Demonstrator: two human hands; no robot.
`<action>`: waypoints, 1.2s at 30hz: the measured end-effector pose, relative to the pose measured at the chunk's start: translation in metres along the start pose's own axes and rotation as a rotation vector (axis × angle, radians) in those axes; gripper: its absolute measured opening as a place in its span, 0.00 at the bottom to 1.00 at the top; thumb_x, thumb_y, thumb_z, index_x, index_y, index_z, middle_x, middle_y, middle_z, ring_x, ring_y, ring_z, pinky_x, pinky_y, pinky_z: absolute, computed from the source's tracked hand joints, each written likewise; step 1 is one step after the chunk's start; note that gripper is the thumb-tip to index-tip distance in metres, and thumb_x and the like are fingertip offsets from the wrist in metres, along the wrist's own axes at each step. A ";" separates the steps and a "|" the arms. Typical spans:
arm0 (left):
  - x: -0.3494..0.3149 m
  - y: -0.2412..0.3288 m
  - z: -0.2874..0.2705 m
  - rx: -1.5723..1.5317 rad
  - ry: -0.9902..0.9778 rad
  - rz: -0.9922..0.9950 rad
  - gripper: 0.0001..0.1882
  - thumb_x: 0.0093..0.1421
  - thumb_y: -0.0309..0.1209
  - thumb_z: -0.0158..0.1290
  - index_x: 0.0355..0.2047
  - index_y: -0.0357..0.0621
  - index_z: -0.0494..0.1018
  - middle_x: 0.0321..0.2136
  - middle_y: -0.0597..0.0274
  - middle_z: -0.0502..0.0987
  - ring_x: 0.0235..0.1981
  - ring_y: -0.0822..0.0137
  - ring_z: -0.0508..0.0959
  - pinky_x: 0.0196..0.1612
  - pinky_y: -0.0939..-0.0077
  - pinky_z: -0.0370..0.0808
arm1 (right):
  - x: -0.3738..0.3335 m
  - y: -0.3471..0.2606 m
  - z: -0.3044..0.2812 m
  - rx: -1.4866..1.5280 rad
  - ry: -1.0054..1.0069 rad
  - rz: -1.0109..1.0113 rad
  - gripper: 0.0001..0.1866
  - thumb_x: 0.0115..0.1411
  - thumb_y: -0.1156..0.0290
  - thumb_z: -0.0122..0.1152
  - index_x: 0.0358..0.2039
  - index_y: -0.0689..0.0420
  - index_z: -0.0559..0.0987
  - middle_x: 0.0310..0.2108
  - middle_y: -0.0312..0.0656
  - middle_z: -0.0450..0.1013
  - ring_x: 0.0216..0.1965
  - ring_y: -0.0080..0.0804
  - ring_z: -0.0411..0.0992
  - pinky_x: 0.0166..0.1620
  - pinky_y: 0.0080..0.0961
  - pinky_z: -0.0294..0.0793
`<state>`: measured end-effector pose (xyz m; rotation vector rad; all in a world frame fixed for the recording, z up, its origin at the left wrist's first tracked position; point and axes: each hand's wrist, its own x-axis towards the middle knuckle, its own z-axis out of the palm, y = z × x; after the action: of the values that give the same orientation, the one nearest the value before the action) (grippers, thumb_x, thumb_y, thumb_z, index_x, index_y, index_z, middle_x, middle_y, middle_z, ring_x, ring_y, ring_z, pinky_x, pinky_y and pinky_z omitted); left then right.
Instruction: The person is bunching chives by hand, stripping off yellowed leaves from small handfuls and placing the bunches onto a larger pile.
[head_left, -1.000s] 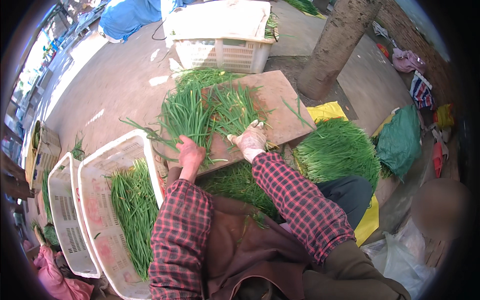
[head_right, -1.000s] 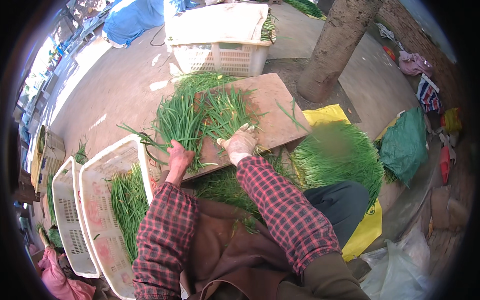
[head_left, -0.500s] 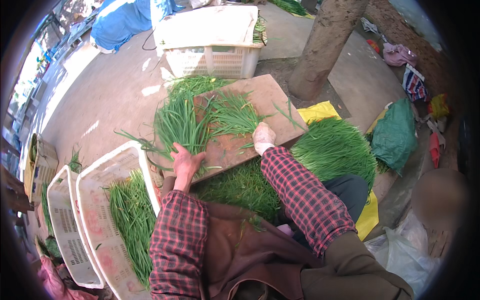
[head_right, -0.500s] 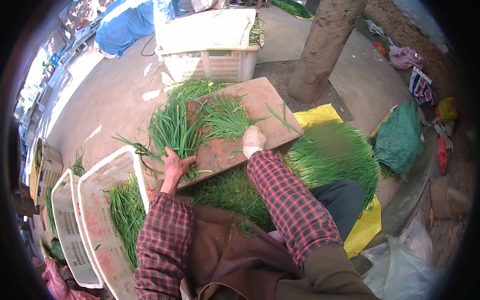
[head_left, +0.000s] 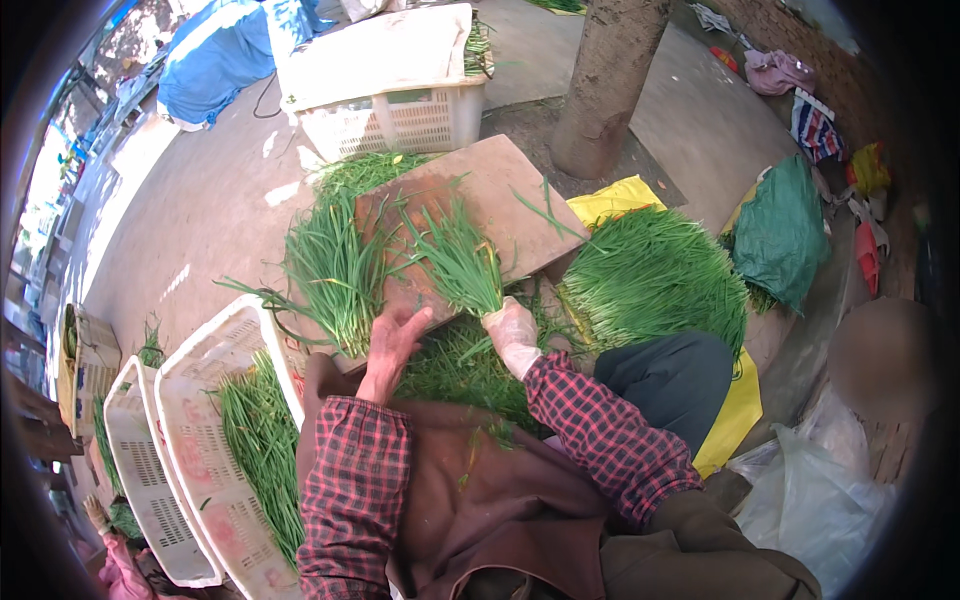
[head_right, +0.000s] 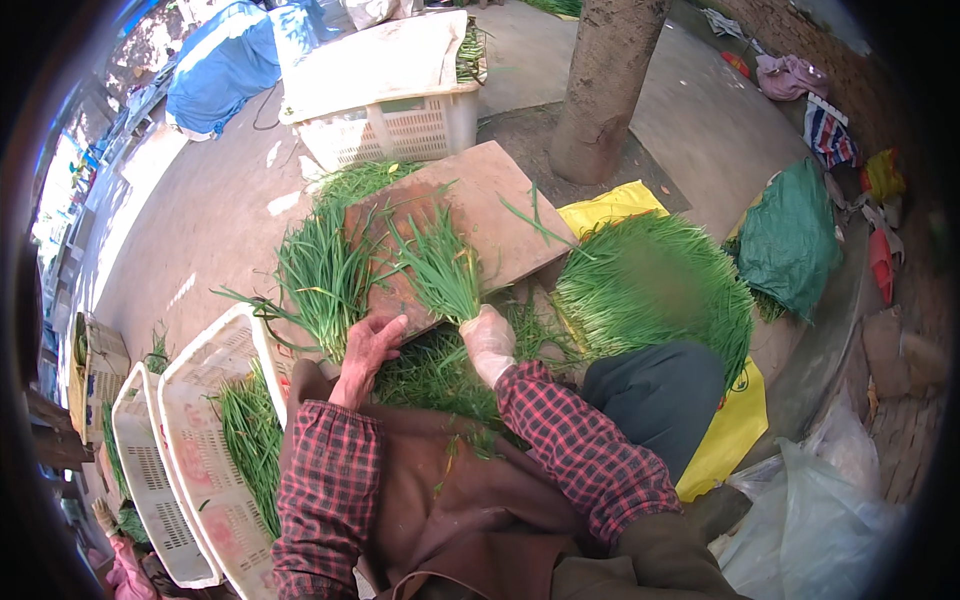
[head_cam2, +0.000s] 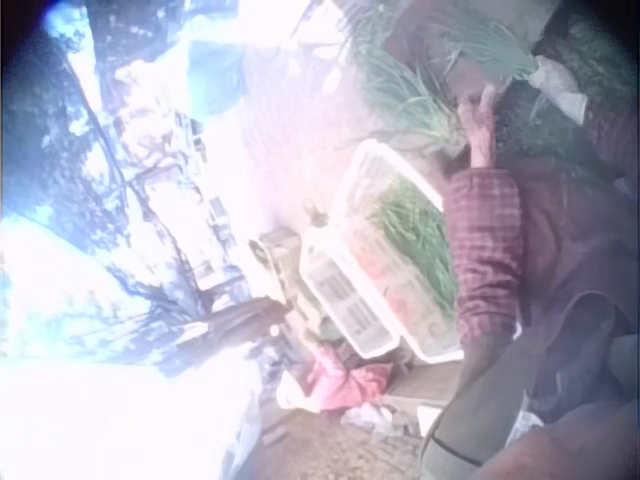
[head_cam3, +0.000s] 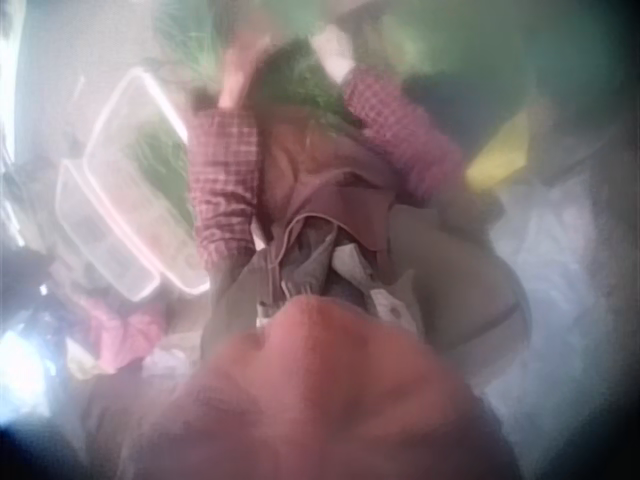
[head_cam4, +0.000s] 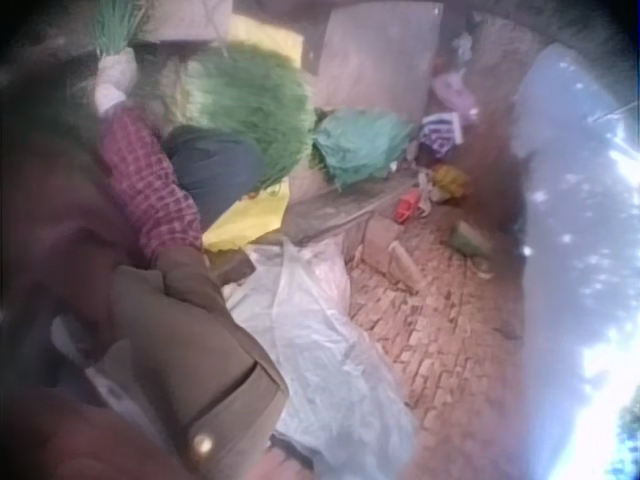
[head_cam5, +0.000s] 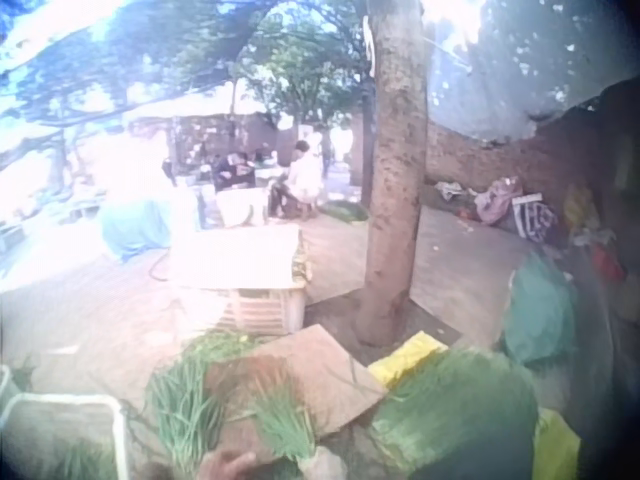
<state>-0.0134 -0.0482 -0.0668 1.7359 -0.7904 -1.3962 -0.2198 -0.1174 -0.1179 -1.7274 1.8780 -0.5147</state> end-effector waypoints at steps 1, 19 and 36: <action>-0.005 -0.003 0.019 -0.114 -0.062 -0.065 0.43 0.56 0.50 0.65 0.60 0.31 0.64 0.52 0.41 0.72 0.50 0.52 0.76 0.49 0.61 0.77 | -0.014 0.005 0.002 -0.007 0.025 -0.032 0.11 0.53 0.63 0.59 0.32 0.57 0.79 0.30 0.55 0.79 0.35 0.58 0.77 0.40 0.50 0.76; -0.008 -0.020 0.073 -0.982 -0.200 0.120 0.19 0.62 0.31 0.61 0.52 0.42 0.71 0.42 0.65 0.77 0.45 0.66 0.76 0.52 0.65 0.76 | -0.093 -0.007 -0.017 0.135 0.000 -0.538 0.33 0.56 0.69 0.65 0.60 0.66 0.68 0.47 0.55 0.74 0.43 0.51 0.75 0.44 0.40 0.77; 0.004 -0.042 0.074 -1.118 -0.149 -0.088 0.21 0.62 0.33 0.59 0.54 0.48 0.69 0.50 0.64 0.77 0.50 0.61 0.77 0.56 0.55 0.73 | -0.035 0.044 -0.010 1.470 -0.485 0.366 0.22 0.69 0.54 0.56 0.52 0.61 0.78 0.48 0.37 0.76 0.47 0.24 0.70 0.52 0.25 0.68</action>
<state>-0.0852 -0.0427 -0.1128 0.7931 0.0684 -1.5747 -0.2594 -0.0788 -0.1319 -0.4294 0.8781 -0.8811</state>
